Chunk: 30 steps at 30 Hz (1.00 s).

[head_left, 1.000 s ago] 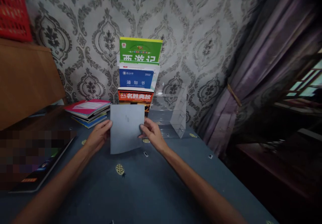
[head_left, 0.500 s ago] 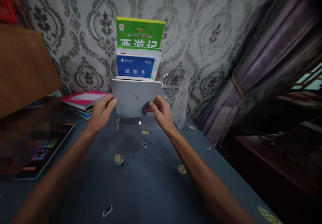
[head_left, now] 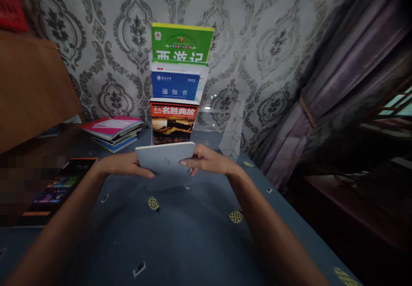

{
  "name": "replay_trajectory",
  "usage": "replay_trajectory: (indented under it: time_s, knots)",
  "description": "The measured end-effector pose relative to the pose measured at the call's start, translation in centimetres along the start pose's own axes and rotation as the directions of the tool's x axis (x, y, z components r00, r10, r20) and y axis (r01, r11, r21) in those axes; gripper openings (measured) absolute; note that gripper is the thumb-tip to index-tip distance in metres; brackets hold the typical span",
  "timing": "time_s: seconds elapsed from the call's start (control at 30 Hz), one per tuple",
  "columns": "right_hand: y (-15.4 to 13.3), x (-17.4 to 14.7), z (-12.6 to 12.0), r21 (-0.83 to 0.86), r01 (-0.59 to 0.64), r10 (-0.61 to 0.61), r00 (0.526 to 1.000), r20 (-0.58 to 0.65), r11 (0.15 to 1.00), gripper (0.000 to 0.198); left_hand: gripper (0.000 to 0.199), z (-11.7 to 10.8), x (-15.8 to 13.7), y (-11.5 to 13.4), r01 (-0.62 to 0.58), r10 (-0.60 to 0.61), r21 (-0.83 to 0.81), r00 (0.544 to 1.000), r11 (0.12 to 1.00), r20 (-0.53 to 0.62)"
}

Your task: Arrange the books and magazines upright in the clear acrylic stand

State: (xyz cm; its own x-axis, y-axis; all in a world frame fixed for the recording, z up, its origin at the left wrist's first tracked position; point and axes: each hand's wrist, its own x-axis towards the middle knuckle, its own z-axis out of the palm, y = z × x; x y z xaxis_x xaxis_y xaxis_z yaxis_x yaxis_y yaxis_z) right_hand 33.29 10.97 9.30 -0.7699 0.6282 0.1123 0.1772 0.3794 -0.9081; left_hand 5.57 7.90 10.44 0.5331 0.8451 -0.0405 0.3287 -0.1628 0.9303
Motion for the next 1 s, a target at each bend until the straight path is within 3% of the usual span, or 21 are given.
replay_trajectory:
  time_s: [0.13, 0.27, 0.43, 0.6, 0.83, 1.0]
  knots:
    - [-0.5, -0.7, 0.0, -0.046, -0.016, 0.02, 0.996, 0.092, 0.999, 0.028, 0.038, 0.4, -0.1, -0.4, 0.019, -0.019, 0.039, 1.0, 0.999, -0.023]
    - [-0.8, -1.0, -0.3, -0.151, -0.003, 0.018, 0.995, 0.098, 0.989, 0.042, 0.036, 0.4, -0.2, 0.2, 0.013, -0.011, -0.031, 0.998, 0.999, 0.068]
    - [-0.4, -1.1, -0.5, -0.187, 0.012, 0.001, 0.997, 0.073, 0.982, 0.039, 0.031, -0.2, -0.5, 1.1, 0.008, -0.008, -0.001, 0.997, 1.0, 0.081]
    - [0.5, -1.1, -0.8, -0.241, -0.035, 0.043, 0.999, 0.027, 0.97, 0.038, 0.008, -1.1, -0.5, 0.3, 0.012, -0.034, 0.162, 0.991, 0.987, 0.132]
    - [1.2, -1.1, -1.3, -0.283, -0.062, 0.059, 0.998, -0.018, 0.957, 0.037, 0.01, -1.1, 0.0, -0.1, -0.065, 0.045, 0.155, 0.991, 0.986, 0.126]
    - [2.0, -1.4, -1.3, -0.29, -0.063, 0.035, 0.994, -0.1, 0.955, 0.031, 0.013, -1.3, 0.3, -0.2, -0.151, 0.11, 0.316, 0.983, 0.937, 0.144]
